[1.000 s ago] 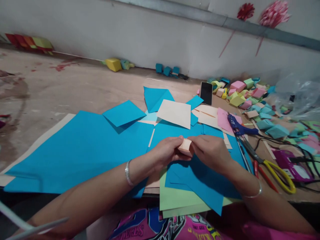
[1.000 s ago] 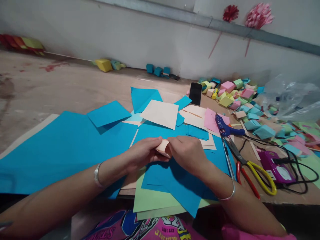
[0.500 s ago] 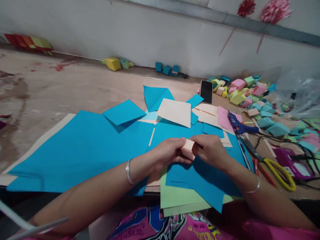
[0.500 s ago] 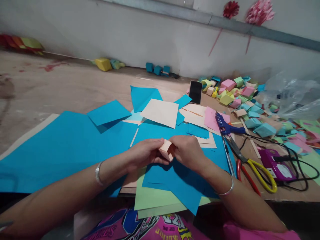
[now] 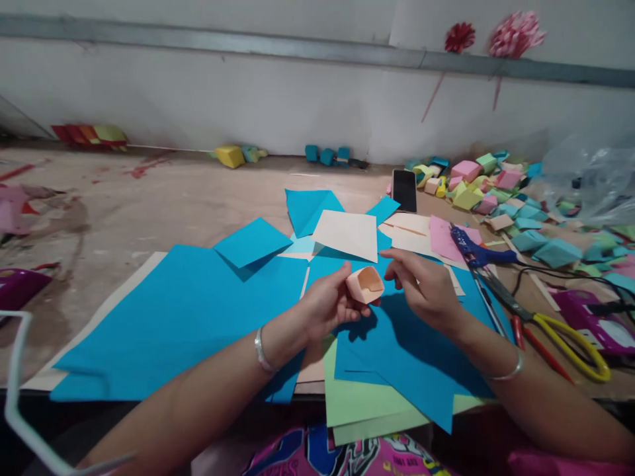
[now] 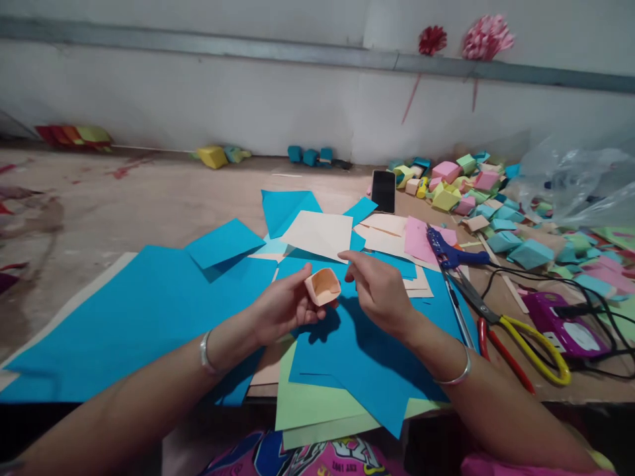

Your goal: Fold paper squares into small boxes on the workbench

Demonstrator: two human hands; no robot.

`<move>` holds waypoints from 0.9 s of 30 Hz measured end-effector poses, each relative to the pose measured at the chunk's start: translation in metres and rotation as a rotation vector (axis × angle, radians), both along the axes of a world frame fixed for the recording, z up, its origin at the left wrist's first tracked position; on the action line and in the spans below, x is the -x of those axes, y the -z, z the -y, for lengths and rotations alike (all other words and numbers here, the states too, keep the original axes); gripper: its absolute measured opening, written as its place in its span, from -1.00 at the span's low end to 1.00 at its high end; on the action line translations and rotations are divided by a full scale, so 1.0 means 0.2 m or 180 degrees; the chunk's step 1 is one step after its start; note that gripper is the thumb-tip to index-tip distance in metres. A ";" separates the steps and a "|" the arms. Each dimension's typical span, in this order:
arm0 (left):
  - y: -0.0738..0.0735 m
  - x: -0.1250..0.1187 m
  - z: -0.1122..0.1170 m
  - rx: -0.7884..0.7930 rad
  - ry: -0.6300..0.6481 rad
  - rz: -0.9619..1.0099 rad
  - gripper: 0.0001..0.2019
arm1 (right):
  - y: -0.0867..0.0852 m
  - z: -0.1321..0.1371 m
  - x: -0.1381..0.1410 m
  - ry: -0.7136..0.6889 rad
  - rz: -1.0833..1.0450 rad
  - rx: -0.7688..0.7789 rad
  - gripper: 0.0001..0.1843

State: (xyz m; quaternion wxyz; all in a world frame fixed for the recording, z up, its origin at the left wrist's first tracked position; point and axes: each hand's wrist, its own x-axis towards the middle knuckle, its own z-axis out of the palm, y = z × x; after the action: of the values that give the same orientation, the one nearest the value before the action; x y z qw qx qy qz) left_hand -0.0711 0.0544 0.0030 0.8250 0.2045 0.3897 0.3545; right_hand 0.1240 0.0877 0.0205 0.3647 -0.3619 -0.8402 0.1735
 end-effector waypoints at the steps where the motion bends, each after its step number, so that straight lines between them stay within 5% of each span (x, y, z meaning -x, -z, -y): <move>1: 0.00 0.00 0.00 -0.0009 0.0018 -0.0002 -0.56 | 0.00 0.00 0.00 -0.0078 -0.0049 -0.0129 -0.65; 10: -0.02 0.00 0.00 -0.0003 0.0000 -0.0088 -0.56 | 0.01 0.03 0.02 -0.0337 0.0487 -0.1331 -0.61; 15: -0.01 -0.02 0.01 -0.0046 0.0014 -0.0231 -0.53 | 0.02 0.04 0.04 -0.0429 0.1094 -0.1745 -0.80; 21: 0.03 -0.01 0.01 -0.0037 0.0255 -0.0488 -0.49 | 0.00 0.03 0.05 -0.0540 0.1314 -0.1797 -0.81; 27: -0.01 0.00 0.00 0.0001 0.0183 -0.0421 -0.46 | 0.03 0.04 0.05 -0.0624 0.1050 -0.1415 -0.79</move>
State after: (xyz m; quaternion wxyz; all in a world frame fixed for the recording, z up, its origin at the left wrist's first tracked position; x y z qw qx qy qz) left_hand -0.0718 0.0534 0.0056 0.8073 0.2385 0.4374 0.3163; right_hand 0.1142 0.0803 0.0150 0.2749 -0.2135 -0.9365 -0.0416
